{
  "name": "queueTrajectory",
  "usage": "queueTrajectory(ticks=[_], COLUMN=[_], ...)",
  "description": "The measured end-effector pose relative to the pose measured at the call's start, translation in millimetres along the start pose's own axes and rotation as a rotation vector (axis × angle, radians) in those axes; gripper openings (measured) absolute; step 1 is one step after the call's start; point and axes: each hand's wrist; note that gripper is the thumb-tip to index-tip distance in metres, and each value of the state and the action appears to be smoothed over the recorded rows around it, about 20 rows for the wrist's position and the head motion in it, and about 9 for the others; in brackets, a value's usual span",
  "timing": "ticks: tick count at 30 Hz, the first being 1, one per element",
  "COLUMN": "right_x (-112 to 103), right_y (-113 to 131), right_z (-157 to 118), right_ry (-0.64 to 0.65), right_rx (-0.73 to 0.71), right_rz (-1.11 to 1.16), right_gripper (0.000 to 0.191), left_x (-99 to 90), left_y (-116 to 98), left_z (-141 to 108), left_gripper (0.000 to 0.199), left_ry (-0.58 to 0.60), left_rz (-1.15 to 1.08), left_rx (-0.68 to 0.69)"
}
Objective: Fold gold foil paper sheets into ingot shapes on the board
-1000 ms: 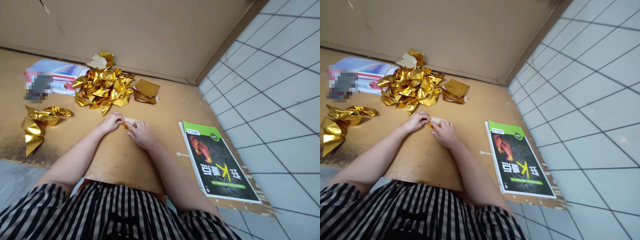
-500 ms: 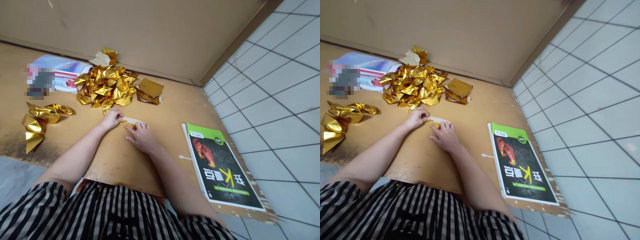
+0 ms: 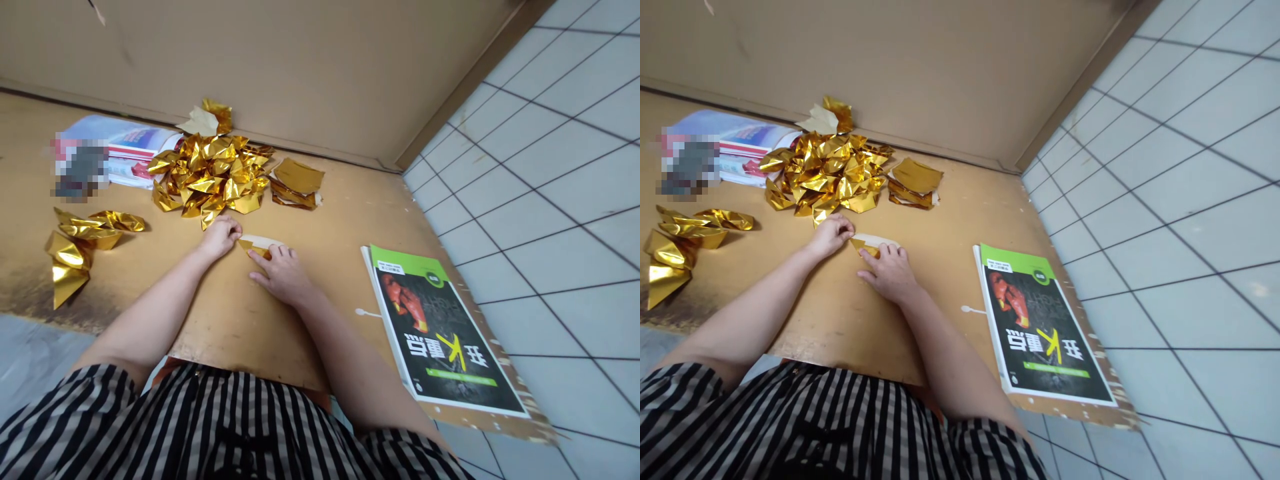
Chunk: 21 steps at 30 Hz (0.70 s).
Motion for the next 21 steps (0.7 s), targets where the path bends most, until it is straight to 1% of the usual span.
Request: queueTrajectory(ticks=[2, 5, 7, 9, 11, 13, 15, 16, 18, 21], right_x=[0.0, 0.4, 1.6, 4.2, 8.5, 14.5, 21.4, 24.7, 30.3, 33.8], right_y=[0.3, -0.2, -3.7, -11.5, -23.7, -38.1, -50.9, -55.6, -60.8, -60.6], right_z=[-0.3, -0.8, -0.9, -0.5, 0.9, 3.3, 6.6, 8.4, 11.7, 14.5], right_ry=[-0.006, -0.009, -0.019, -0.049, -0.107, -0.196, -0.263, -0.287, -0.319, -0.343], right_rx=[-0.002, -0.009, -0.013, -0.011, -0.009, -0.02, -0.057, -0.067, -0.075, -0.056], right_rz=[0.005, 0.032, 0.069, 0.142, 0.264, 0.426, 0.594, 0.644, 0.674, 0.661], right_gripper=[0.056, 0.057, 0.056, 0.053, 0.048, 0.044, 0.043, 0.043, 0.044, 0.047], left_x=[-1.6, -2.8, -2.0, -0.6, 0.2, -0.7, -3.4, -5.4, -10.1, -17.2], left_y=[-2.7, -10.1, -15.9, -20.6, -24.3, -28.4, -34.7, -38.9, -49.0, -64.6], left_z=[-3.4, -9.3, -12.3, -14.3, -15.6, -17.3, -20.3, -22.4, -27.5, -36.1], left_gripper=[0.012, 0.013, 0.014, 0.015, 0.015, 0.013, 0.014, 0.015, 0.019, 0.027], left_ry=[-0.028, -0.062, -0.028, 0.034, 0.076, 0.082, 0.078, 0.084, 0.12, 0.193], left_rz=[0.046, 0.087, 0.094, 0.108, 0.136, 0.181, 0.251, 0.295, 0.396, 0.511], left_rx=[0.028, 0.138, 0.22, 0.266, 0.282, 0.283, 0.289, 0.297, 0.32, 0.356])
Point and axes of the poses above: each hand's wrist, its own z-axis towards the middle knuckle, its own x-axis out of the palm, y = z × x, and after that the axes turned 15 degrees about z, right-handed
